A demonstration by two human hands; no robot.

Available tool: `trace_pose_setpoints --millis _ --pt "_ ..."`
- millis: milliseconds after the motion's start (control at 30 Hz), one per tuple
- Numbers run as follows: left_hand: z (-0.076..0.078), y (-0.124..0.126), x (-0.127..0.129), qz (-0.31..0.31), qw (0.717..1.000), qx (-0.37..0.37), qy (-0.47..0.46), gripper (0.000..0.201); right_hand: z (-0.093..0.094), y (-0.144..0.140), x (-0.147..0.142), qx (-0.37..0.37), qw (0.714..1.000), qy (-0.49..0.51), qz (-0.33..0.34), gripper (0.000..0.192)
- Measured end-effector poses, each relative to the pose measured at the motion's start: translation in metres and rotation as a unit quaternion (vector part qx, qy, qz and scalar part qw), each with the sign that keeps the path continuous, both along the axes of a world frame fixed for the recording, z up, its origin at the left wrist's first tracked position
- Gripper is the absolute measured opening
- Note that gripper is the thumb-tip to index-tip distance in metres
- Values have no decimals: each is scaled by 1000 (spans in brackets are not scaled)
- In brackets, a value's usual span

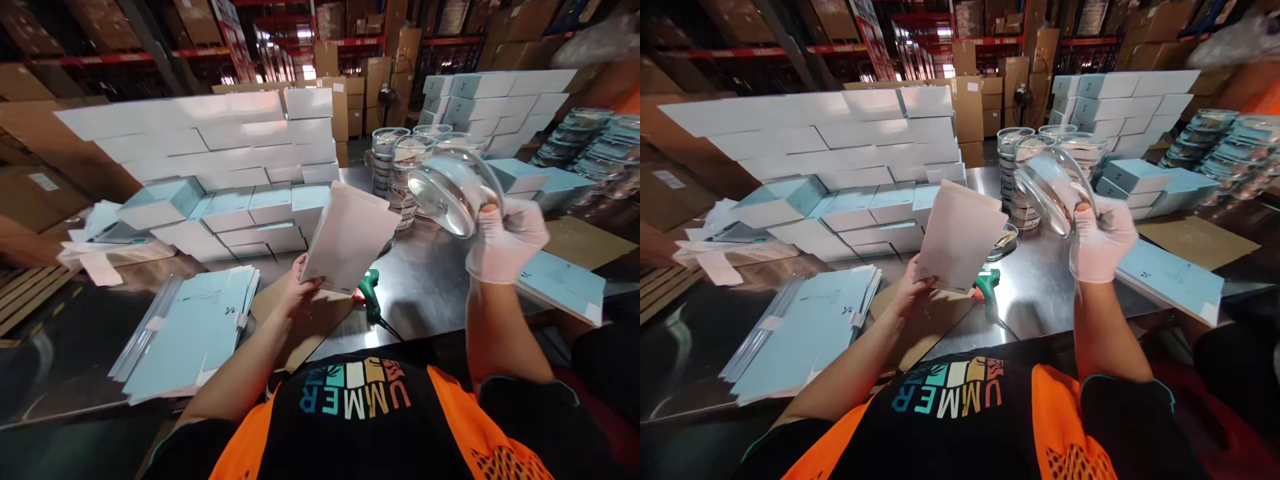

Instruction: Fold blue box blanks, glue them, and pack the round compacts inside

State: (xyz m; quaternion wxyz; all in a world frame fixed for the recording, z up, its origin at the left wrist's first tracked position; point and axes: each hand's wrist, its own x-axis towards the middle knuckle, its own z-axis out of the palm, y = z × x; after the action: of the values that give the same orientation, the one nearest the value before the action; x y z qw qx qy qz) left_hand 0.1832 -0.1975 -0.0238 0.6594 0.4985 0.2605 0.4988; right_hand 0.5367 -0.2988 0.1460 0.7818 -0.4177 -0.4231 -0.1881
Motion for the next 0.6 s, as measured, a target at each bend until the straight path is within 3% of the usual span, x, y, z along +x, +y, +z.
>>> trace_pose_setpoints --millis 33,100,167,233,267,333,433,533,600 --pt "-3 -2 -14 41 999 3 27 99 10 -3 -5 3 998 -9 55 40" --pt "-10 -7 -38 79 994 -2 77 106 24 -5 -21 -83 978 -32 188 43" --pt "-21 -16 -54 72 991 -10 112 109 28 -4 -46 -220 922 -109 301 36" --pt "-35 -27 -62 61 987 -2 147 104 20 -1 -75 -296 861 -225 346 27" --pt "-42 -33 -64 59 984 6 167 98 12 2 -89 -304 843 -271 352 26" --pt "-55 -43 -66 65 975 26 213 86 -12 6 -108 -292 836 -292 361 42" --pt "-72 -53 -67 94 956 47 273 79 -60 7 -119 -285 850 -185 402 78" --pt "-76 -57 -70 128 949 99 272 82 -110 0 -125 -318 832 -102 442 104" --pt "-71 -57 -73 166 932 193 257 85 -134 -6 -134 -354 811 -102 454 110"
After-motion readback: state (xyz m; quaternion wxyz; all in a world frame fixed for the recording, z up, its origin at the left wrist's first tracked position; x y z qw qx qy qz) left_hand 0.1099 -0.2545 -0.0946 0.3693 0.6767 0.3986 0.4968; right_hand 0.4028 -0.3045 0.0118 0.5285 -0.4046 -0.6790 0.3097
